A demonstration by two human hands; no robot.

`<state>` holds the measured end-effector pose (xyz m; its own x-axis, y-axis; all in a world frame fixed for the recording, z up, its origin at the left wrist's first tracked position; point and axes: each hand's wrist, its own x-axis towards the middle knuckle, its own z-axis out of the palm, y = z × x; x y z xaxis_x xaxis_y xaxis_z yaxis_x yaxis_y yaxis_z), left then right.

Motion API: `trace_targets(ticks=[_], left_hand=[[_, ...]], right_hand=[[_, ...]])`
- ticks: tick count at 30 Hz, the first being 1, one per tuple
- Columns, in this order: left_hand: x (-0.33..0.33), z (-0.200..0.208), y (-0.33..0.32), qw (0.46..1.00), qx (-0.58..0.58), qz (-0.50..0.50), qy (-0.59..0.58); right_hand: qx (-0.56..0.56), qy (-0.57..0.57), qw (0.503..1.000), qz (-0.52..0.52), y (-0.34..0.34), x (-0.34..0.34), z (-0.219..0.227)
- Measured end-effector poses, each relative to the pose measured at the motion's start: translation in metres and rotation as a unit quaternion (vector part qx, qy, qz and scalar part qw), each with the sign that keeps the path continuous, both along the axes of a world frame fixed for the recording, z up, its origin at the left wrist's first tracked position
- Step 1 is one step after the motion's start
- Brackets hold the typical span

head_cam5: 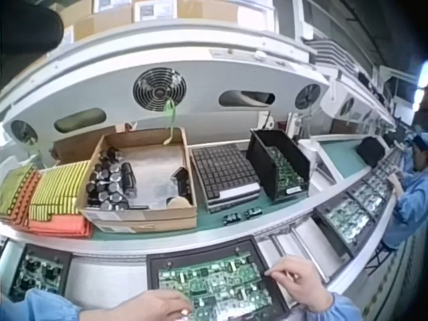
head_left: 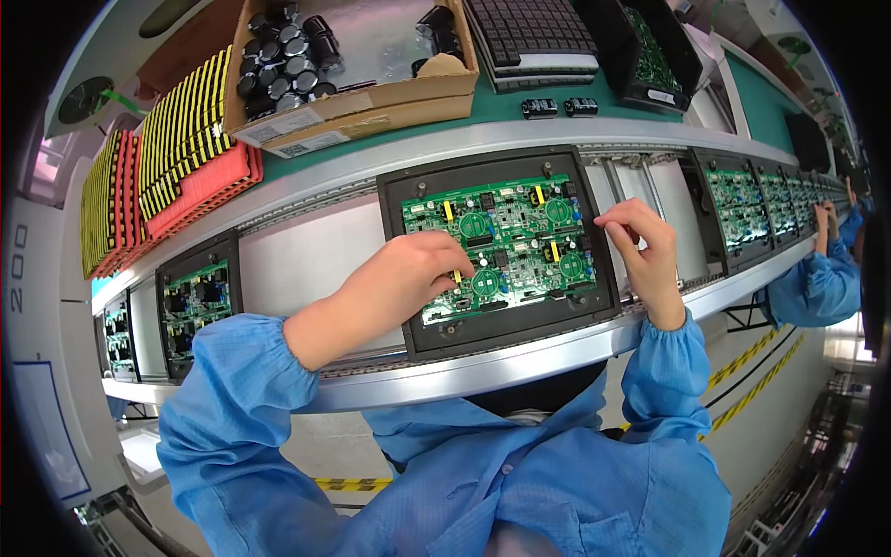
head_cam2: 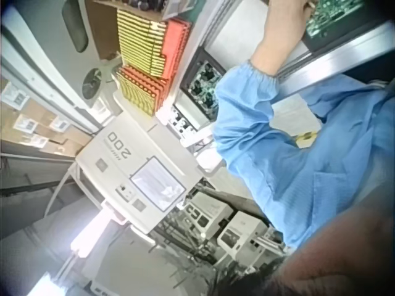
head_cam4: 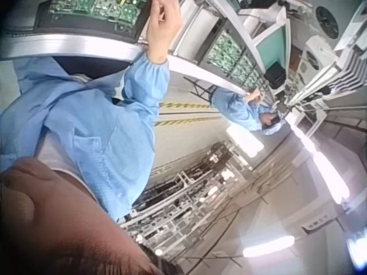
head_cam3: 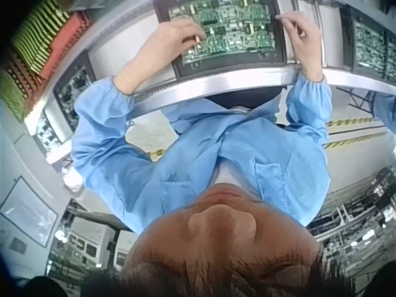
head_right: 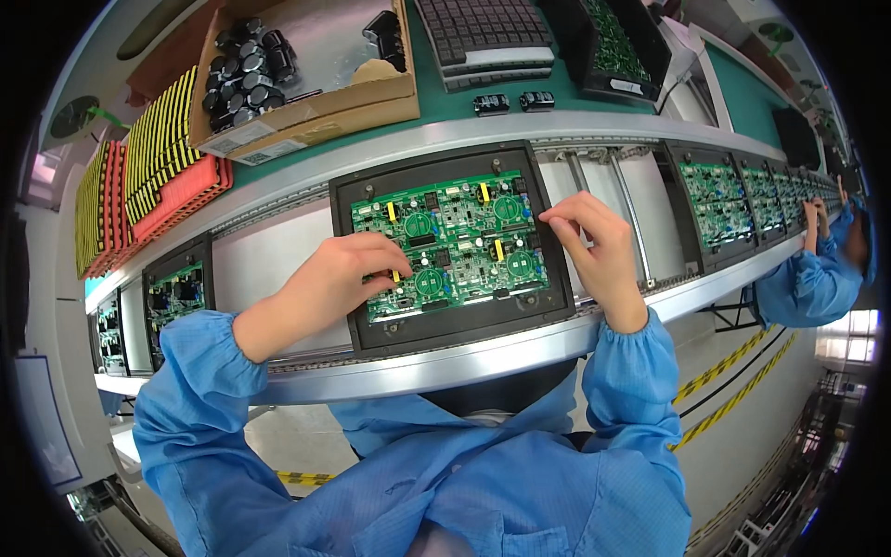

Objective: Manually placing electronic components onto printed circuit boards on an industrial assembly line.

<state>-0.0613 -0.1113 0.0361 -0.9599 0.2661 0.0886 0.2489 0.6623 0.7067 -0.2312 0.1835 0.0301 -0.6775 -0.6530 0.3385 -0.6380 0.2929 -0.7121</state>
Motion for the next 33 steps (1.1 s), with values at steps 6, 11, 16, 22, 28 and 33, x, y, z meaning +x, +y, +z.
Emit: trace_targets(ticks=[6,11,16,22,28,33], left_hand=[[-0.008,-0.006,0.001,0.999,-0.043,0.0,-0.008],[-0.006,0.0,-0.001,0.996,-0.086,-0.012,0.016],[-0.009,0.035,-0.008,0.989,-0.13,-0.018,0.069],[-0.069,0.087,-0.046,0.947,-0.146,0.154,0.242],[-0.145,0.077,-0.103,0.984,-0.123,0.087,0.096],[-0.167,0.082,-0.101,0.983,-0.168,0.011,0.07]], right_hand=[[-0.008,-0.016,1.0,0.002,0.003,-0.005,-0.004],[-0.004,-0.014,1.0,0.0,0.005,-0.005,-0.001],[0.003,0.006,1.0,0.018,0.004,-0.011,0.004],[0.004,0.153,0.982,0.109,-0.066,-0.021,0.078],[0.062,0.43,0.898,0.075,-0.198,-0.071,0.1],[0.233,0.565,0.792,-0.007,-0.248,-0.102,0.074]])
